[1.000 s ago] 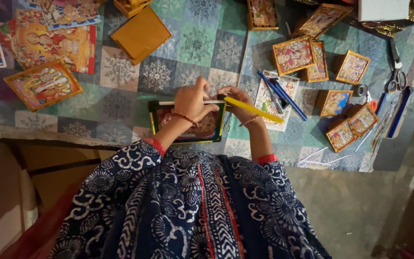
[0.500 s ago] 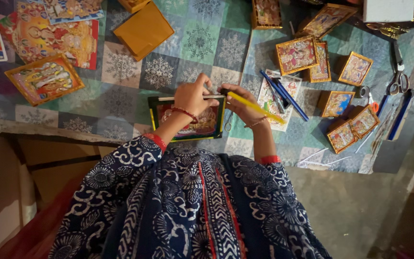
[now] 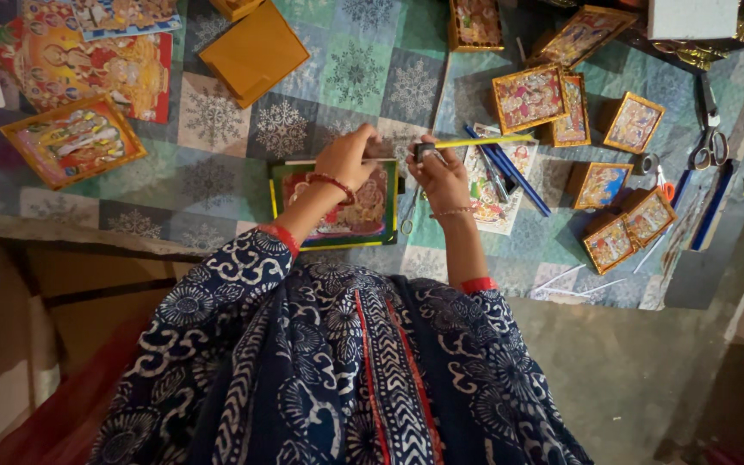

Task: The person works on a small framed religious picture at a table, using a yellow pencil-like tool along the frame edges, then flips the frame over and works on its brown backing. They then set the frame aside and place a printed religious picture into a blue frame on the table.

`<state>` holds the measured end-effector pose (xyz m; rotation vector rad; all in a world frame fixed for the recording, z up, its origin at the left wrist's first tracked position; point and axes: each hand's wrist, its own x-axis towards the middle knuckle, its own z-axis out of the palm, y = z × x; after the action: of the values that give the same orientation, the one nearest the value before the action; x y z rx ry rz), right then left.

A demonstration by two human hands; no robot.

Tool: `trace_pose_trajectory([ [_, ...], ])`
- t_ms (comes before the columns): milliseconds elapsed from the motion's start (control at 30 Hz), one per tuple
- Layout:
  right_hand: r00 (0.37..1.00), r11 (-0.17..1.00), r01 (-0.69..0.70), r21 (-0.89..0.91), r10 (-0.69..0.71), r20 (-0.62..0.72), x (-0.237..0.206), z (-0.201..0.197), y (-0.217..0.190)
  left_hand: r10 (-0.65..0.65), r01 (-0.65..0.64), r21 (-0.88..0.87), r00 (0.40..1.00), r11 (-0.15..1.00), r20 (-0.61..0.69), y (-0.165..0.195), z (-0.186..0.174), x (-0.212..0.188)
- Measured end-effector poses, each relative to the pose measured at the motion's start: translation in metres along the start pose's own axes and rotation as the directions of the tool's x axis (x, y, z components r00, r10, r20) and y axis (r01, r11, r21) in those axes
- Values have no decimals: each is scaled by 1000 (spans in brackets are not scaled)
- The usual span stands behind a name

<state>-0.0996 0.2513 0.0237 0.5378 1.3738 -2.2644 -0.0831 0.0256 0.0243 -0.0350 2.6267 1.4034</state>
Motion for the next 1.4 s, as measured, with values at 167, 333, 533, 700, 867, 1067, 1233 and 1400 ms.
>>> trace_pose_trajectory([
  [167, 994, 997, 37, 63, -30, -102, 3, 14, 14, 125, -129, -30, 984, 991, -126, 1, 0, -1],
  [333, 993, 994, 109, -14, -110, -41, -1, 39, 34, 40, -106, -467, 988, 878, -149, 9, -1, -7],
  [533, 999, 987, -8, -160, 14, 35, -16, 51, 38, -64, -12, -504, 989, 864, -133, -8, -23, -13],
  [700, 991, 995, 99, -8, -100, -93, -15, -1, 31, -186, 75, -524, 969, 848, -163, -31, -46, -19],
  [867, 899, 926, 312, -212, -360, -250, -11, -24, 17, -170, 70, -424, 964, 903, -202, -48, -56, -19],
  [1067, 708, 276, 499, -821, -676, 204, -31, 34, -28, -107, 24, -387, 975, 922, -194, -40, -65, -16],
  [1233, 847, 228, 501, -835, -326, 419, -37, 74, -70, -17, -77, -428, 978, 901, -210, -11, -83, -1],
  [1400, 906, 329, 411, -850, -43, 421, -31, 74, -83, 87, -179, -435, 971, 882, -222, 11, -99, 28],
])
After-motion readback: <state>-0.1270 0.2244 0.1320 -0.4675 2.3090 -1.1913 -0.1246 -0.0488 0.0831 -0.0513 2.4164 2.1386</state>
